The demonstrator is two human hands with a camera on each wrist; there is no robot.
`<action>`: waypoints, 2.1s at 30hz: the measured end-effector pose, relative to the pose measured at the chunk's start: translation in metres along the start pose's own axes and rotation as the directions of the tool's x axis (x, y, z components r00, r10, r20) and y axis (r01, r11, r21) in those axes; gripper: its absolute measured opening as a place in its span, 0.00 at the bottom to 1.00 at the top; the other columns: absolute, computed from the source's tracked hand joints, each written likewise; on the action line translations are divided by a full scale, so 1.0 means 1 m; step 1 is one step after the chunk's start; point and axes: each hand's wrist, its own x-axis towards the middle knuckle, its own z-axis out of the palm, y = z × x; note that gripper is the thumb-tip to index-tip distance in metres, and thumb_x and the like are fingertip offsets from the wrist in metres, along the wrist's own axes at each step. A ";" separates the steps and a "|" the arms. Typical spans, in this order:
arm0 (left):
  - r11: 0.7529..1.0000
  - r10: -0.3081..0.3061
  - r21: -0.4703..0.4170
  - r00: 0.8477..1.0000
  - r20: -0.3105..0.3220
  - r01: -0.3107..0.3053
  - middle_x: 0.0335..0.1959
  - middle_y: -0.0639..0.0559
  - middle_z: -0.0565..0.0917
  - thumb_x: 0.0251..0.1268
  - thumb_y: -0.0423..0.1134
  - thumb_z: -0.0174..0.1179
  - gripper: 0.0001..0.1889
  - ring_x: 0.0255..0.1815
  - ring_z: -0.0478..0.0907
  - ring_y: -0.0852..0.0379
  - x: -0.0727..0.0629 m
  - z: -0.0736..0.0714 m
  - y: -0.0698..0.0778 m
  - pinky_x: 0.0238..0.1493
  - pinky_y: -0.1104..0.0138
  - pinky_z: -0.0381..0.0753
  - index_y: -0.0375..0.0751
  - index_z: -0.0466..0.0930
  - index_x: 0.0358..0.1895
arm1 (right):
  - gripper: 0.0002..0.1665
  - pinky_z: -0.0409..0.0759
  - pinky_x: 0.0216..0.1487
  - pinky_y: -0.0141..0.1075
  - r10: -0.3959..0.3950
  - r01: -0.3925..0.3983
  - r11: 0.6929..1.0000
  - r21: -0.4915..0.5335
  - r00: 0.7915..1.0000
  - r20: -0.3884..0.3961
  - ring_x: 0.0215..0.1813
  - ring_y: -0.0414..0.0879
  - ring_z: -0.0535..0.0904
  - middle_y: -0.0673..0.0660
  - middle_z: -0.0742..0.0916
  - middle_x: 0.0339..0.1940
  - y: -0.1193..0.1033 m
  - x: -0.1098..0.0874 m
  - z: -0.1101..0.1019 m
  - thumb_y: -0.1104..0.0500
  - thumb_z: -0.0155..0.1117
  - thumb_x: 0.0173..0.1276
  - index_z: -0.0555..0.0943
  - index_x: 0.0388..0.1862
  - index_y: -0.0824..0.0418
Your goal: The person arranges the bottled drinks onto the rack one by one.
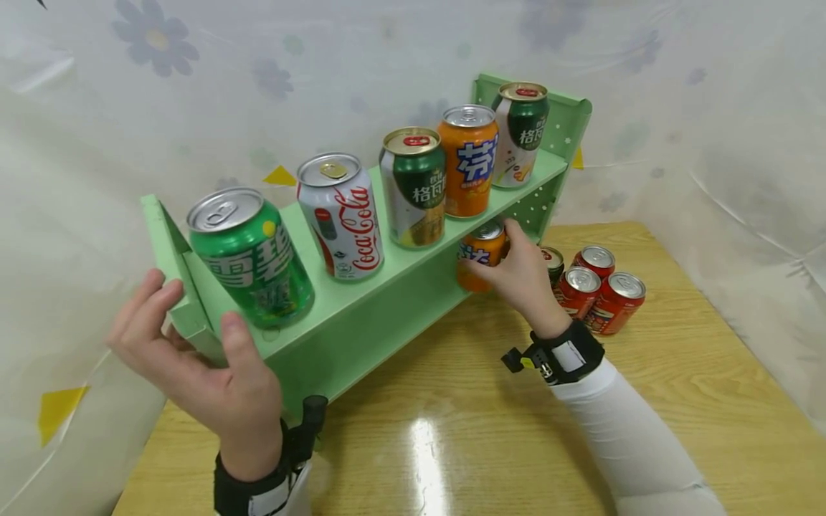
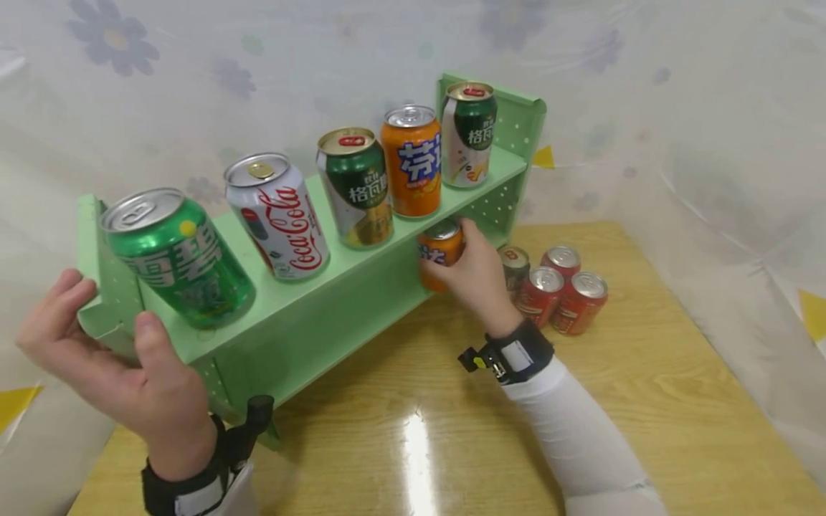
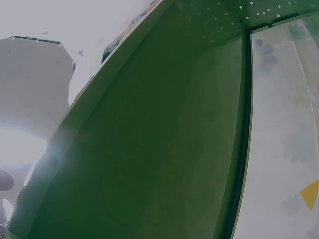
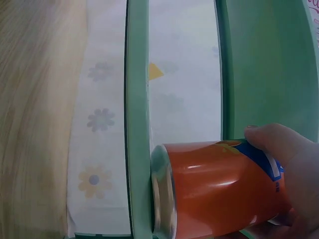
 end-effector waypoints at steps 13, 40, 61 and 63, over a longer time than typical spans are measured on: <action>1.000 -0.002 0.009 1.000 -0.004 0.003 0.56 0.37 0.73 0.49 0.34 0.52 0.20 0.66 0.66 0.42 0.000 0.000 0.000 0.68 0.58 0.69 0.24 0.72 0.46 | 0.45 0.80 0.55 0.55 0.014 -0.014 1.000 0.011 0.999 -0.036 0.55 0.60 0.82 0.64 0.84 0.58 0.000 0.007 0.014 0.50 0.79 0.59 0.69 0.70 0.60; 1.000 0.000 0.020 1.000 -0.014 0.000 0.55 0.38 0.73 0.49 0.34 0.52 0.20 0.65 0.66 0.42 -0.001 0.000 0.001 0.71 0.57 0.65 0.25 0.73 0.46 | 0.53 0.75 0.64 0.55 -0.034 0.041 0.996 0.084 0.996 -0.087 0.64 0.61 0.72 0.70 0.72 0.66 -0.003 0.002 0.025 0.55 0.78 0.61 0.59 0.76 0.68; 1.000 0.001 0.013 1.000 0.001 -0.001 0.56 0.38 0.73 0.50 0.34 0.53 0.19 0.66 0.65 0.42 -0.001 -0.001 0.002 0.70 0.58 0.67 0.24 0.72 0.46 | 0.50 0.75 0.61 0.52 0.006 -0.003 1.000 0.025 0.992 -0.130 0.61 0.61 0.70 0.70 0.70 0.62 -0.011 -0.006 0.026 0.53 0.79 0.59 0.60 0.69 0.71; 1.000 0.000 0.018 1.000 0.004 0.000 0.56 0.38 0.73 0.50 0.34 0.53 0.20 0.66 0.65 0.42 -0.001 -0.001 0.002 0.71 0.58 0.66 0.25 0.72 0.46 | 0.50 0.76 0.61 0.52 0.001 0.002 1.000 0.022 0.993 -0.120 0.62 0.62 0.71 0.70 0.70 0.62 -0.011 -0.006 0.024 0.53 0.80 0.59 0.61 0.70 0.71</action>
